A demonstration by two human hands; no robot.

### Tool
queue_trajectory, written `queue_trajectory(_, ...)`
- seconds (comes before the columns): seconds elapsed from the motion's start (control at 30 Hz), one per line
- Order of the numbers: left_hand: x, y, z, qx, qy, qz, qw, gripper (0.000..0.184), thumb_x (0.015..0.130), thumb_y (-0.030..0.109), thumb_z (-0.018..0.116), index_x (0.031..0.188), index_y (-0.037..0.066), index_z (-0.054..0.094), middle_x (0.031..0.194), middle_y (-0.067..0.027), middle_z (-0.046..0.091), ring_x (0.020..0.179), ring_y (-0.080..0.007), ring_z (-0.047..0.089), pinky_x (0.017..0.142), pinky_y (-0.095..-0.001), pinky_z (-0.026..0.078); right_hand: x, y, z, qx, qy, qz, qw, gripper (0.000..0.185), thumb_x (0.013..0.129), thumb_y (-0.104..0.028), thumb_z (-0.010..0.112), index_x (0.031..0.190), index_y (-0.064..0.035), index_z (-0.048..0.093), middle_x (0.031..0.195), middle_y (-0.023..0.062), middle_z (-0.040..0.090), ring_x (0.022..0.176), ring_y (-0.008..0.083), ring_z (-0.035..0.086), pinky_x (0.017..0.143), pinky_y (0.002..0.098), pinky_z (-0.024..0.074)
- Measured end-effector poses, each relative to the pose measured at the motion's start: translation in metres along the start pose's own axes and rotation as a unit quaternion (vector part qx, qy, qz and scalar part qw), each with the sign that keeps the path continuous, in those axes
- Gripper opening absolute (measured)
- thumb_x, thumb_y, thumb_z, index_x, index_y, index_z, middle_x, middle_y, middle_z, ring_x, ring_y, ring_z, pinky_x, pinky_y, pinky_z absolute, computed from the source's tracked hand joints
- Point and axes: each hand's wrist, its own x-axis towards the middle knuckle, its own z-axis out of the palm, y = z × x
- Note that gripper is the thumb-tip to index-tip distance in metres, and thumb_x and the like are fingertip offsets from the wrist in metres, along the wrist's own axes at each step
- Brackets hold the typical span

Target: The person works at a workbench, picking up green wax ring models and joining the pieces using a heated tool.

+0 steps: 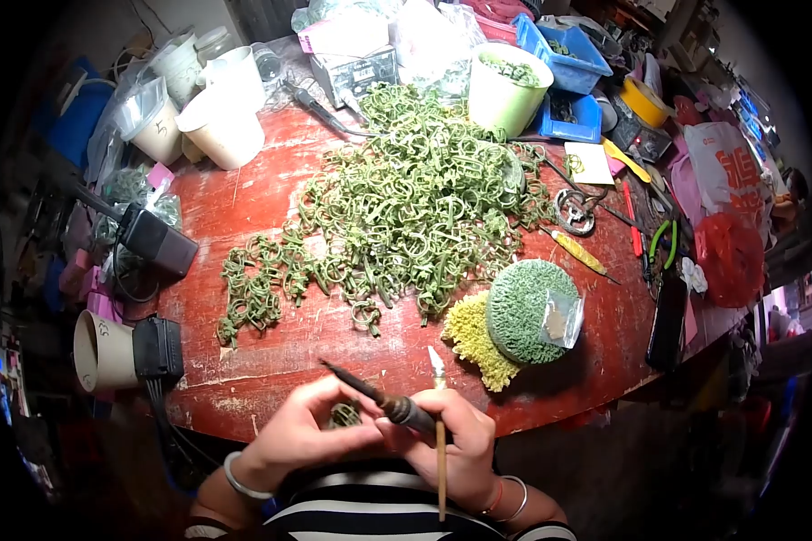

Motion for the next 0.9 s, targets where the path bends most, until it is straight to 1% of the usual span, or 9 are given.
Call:
queue_trajectory(0.07,0.008,0.024,-0.013,-0.023,0.048,-0.088,0.995,0.022,0.090,0.009,0.079,0.107,0.003,0.066,0.098,-0.0008,0.066,0.090,-0.0081,0.062,0.080,-0.0269,0.051,-0.002,0.001,-0.007,-0.052,0.041,0.004,0.998,0.025,0.081,-0.005,0.086,0.095,-0.0025,0.065,0.074,0.0038,0.064,0.063,0.0088,0.059,0.058,0.0255,0.0474)
queue_trajectory(0.13,0.027,0.017,-0.027,0.157,0.119,0.043,0.980,0.022,0.088,0.009,0.080,0.104,0.004,0.066,0.096,-0.0041,0.067,0.086,-0.0119,0.064,0.076,-0.0300,0.052,-0.002,0.000,-0.010,-0.063,0.055,0.006,0.996,0.026,0.081,-0.005,0.086,0.094,-0.0025,0.064,0.072,0.0027,0.062,0.062,0.0077,0.055,0.056,0.0250,0.0452)
queue_trajectory(0.2,0.044,0.020,-0.028,0.381,0.180,0.157,0.893,0.017,0.088,0.005,0.077,0.102,0.005,0.067,0.090,-0.0035,0.064,0.077,-0.0122,0.060,0.070,-0.0274,0.048,-0.004,0.001,-0.013,-0.085,0.053,0.032,0.995,0.026,0.081,-0.005,0.086,0.095,-0.0023,0.064,0.072,0.0033,0.062,0.062,0.0086,0.056,0.057,0.0252,0.0455)
queue_trajectory(0.33,0.046,0.011,-0.027,0.494,0.129,0.129,0.850,0.015,0.084,0.002,0.074,0.098,0.004,0.068,0.091,-0.0114,0.064,0.078,-0.0264,0.062,0.071,-0.0358,0.050,-0.007,0.004,-0.013,-0.074,0.043,0.016,0.996,0.024,0.082,-0.003,0.084,0.095,-0.0016,0.064,0.073,0.0056,0.063,0.063,0.0109,0.059,0.058,0.0260,0.0475)
queue_trajectory(0.67,0.007,0.005,0.009,0.376,0.158,0.160,0.899,0.012,0.082,-0.001,0.076,0.092,0.001,0.068,0.088,-0.0115,0.065,0.077,-0.0266,0.065,0.066,-0.0360,0.052,0.004,0.003,-0.006,-0.124,0.014,0.016,0.992,0.030,0.080,-0.003,0.084,0.102,-0.0030,0.065,0.082,0.0013,0.068,0.061,0.0043,0.054,0.055,0.0209,0.0426)
queue_trajectory(0.73,0.003,0.002,0.013,0.360,0.188,0.171,0.898,0.015,0.082,-0.001,0.076,0.093,0.002,0.068,0.086,-0.0111,0.065,0.077,-0.0262,0.064,0.066,-0.0349,0.052,0.008,-0.002,-0.003,-0.110,-0.029,0.009,0.993,0.031,0.079,0.002,0.079,0.106,-0.0015,0.063,0.085,0.0113,0.067,0.072,0.0239,0.067,0.065,0.0333,0.0531)
queue_trajectory(0.8,0.001,0.000,0.017,0.348,0.192,0.183,0.899,0.017,0.081,-0.002,0.077,0.095,0.002,0.068,0.085,-0.0100,0.065,0.077,-0.0250,0.064,0.067,-0.0340,0.052,0.007,0.000,-0.001,-0.102,-0.032,0.014,0.994,0.031,0.079,0.003,0.078,0.106,-0.0012,0.063,0.086,0.0118,0.068,0.073,0.0250,0.068,0.066,0.0339,0.0536)
queue_trajectory(0.87,0.000,-0.001,0.021,0.322,0.206,0.195,0.903,0.015,0.078,-0.005,0.077,0.088,0.001,0.068,0.085,-0.0089,0.065,0.077,-0.0216,0.062,0.068,-0.0312,0.050,0.007,0.006,0.002,-0.088,0.001,-0.030,0.996,0.027,0.080,0.000,0.082,0.102,-0.0021,0.065,0.082,0.0042,0.068,0.064,0.0080,0.058,0.057,0.0246,0.0474)
queue_trajectory(0.9,-0.001,-0.002,0.020,0.318,0.200,0.194,0.906,0.016,0.078,-0.004,0.078,0.088,0.001,0.067,0.084,-0.0092,0.065,0.077,-0.0225,0.062,0.069,-0.0316,0.050,0.008,0.006,0.002,-0.093,0.009,-0.041,0.995,0.026,0.081,0.000,0.082,0.101,-0.0019,0.065,0.081,0.0044,0.067,0.064,0.0086,0.059,0.058,0.0252,0.0477)
